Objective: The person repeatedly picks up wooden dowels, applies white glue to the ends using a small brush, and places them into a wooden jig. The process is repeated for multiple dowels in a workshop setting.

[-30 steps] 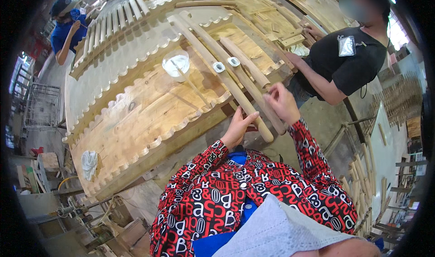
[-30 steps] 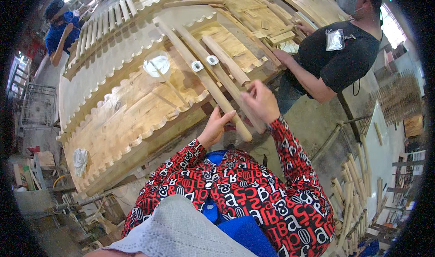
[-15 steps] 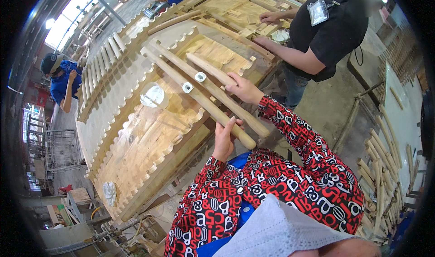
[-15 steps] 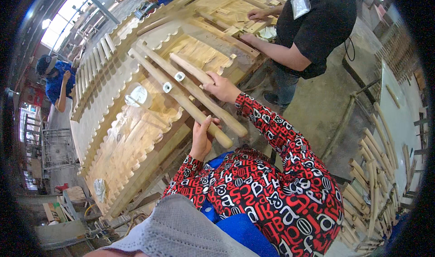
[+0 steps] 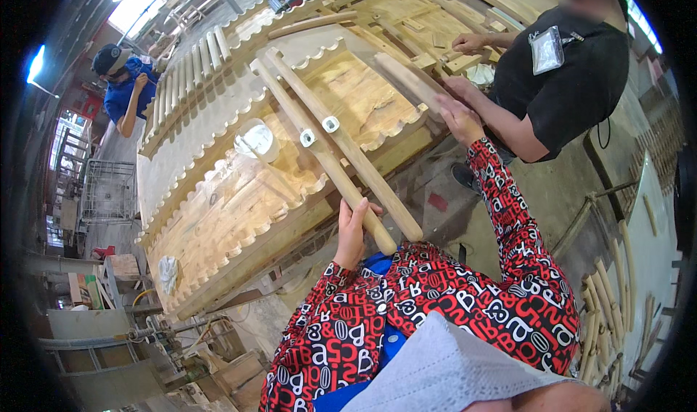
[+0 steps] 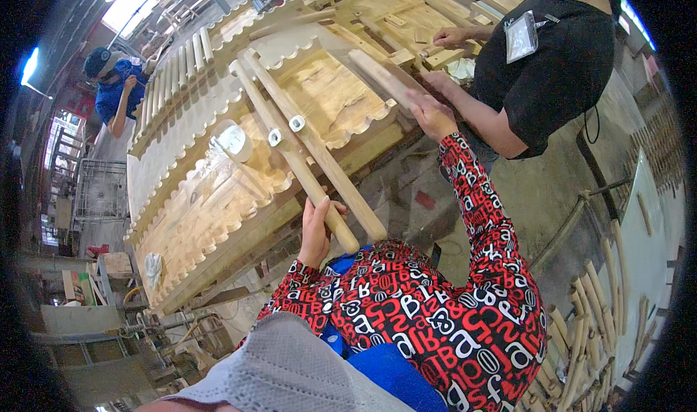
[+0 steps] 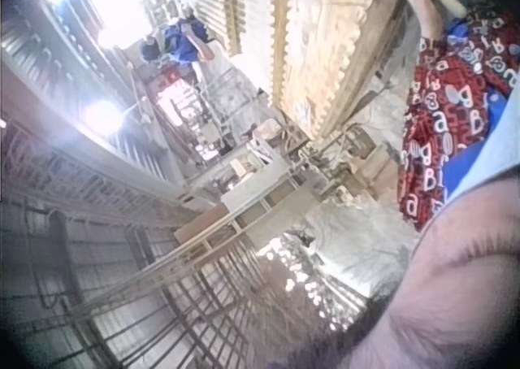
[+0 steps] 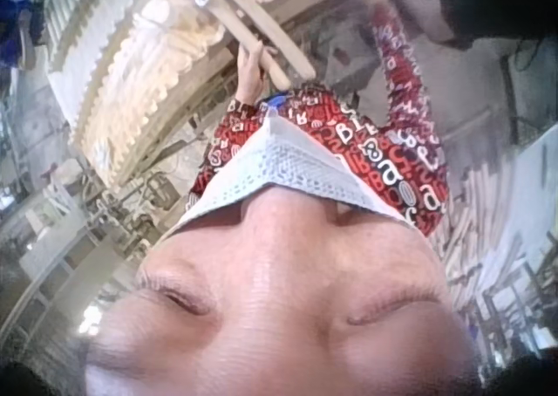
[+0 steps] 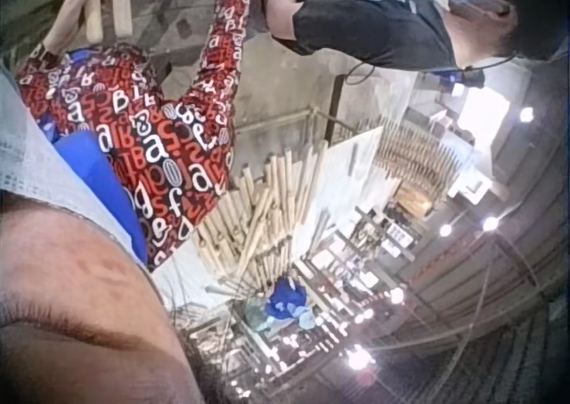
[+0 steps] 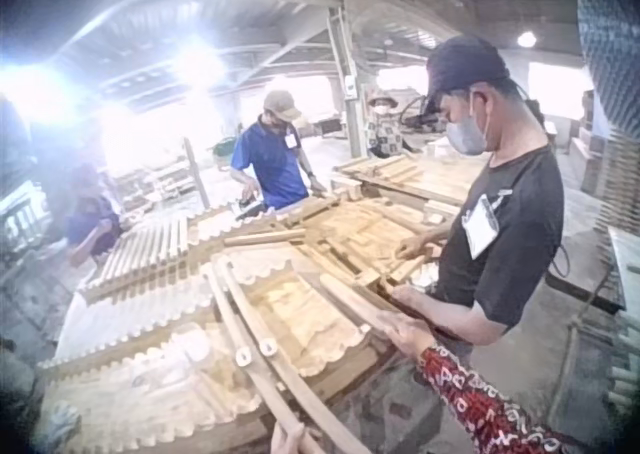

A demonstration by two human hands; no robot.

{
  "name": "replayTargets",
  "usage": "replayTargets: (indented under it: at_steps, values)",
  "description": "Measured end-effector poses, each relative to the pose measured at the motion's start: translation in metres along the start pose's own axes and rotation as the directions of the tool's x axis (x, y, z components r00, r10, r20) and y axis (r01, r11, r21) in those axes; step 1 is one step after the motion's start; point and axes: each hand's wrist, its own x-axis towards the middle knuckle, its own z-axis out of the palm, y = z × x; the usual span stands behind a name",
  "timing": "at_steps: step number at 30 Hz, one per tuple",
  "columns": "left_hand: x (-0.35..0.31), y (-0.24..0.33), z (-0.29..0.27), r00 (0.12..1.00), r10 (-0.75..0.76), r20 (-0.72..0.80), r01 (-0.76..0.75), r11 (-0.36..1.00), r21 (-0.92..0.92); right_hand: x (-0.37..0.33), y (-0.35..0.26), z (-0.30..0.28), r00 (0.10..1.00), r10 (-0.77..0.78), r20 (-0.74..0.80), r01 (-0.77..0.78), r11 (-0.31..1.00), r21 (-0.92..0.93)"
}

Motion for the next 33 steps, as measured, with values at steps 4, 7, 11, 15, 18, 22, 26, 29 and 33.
replayTargets:
  at_steps: [4,7,11,15,18,22,26,29,33]
  values:
    - [0.004,0.001,-0.003,1.000,0.015,-0.025,-0.015,1.000,-0.011,-0.026,-0.019,-0.003,0.974,-0.127,-0.187,0.110,0.989,-0.100]
    - [0.011,-0.001,-0.005,0.998,0.034,-0.061,-0.035,0.999,-0.014,-0.063,-0.068,-0.002,0.998,0.048,0.031,-0.056,0.918,0.393]
    - [0.019,-0.001,-0.003,0.993,0.099,-0.069,-0.097,0.995,0.021,-0.111,-0.139,0.019,0.774,-0.115,0.622,-0.502,0.486,0.715]
    - [0.021,0.003,0.006,0.982,0.174,-0.075,-0.166,0.980,0.107,-0.117,-0.153,0.016,0.746,-0.170,0.643,-0.629,0.134,0.766]
    - [0.022,0.008,0.019,0.977,0.199,-0.080,-0.187,0.974,0.131,-0.108,-0.135,-0.004,0.762,-0.154,0.628,-0.614,0.133,0.778]
    - [0.036,0.011,0.048,0.957,0.289,0.010,-0.288,0.952,0.105,-0.092,-0.101,-0.034,0.803,-0.070,0.592,-0.558,0.261,0.788]
    - [0.068,0.005,0.081,0.949,0.305,0.083,-0.312,0.945,0.098,-0.078,-0.070,-0.049,0.818,-0.009,0.575,-0.544,0.314,0.778]
    - [0.089,-0.012,0.100,0.965,0.251,0.079,-0.258,0.962,0.094,-0.073,-0.055,-0.048,0.796,0.041,0.604,-0.568,0.395,0.722]
    - [0.098,-0.039,0.111,0.981,0.194,0.000,-0.192,0.975,0.112,-0.069,-0.044,-0.033,0.719,0.043,0.693,-0.658,0.359,0.661]
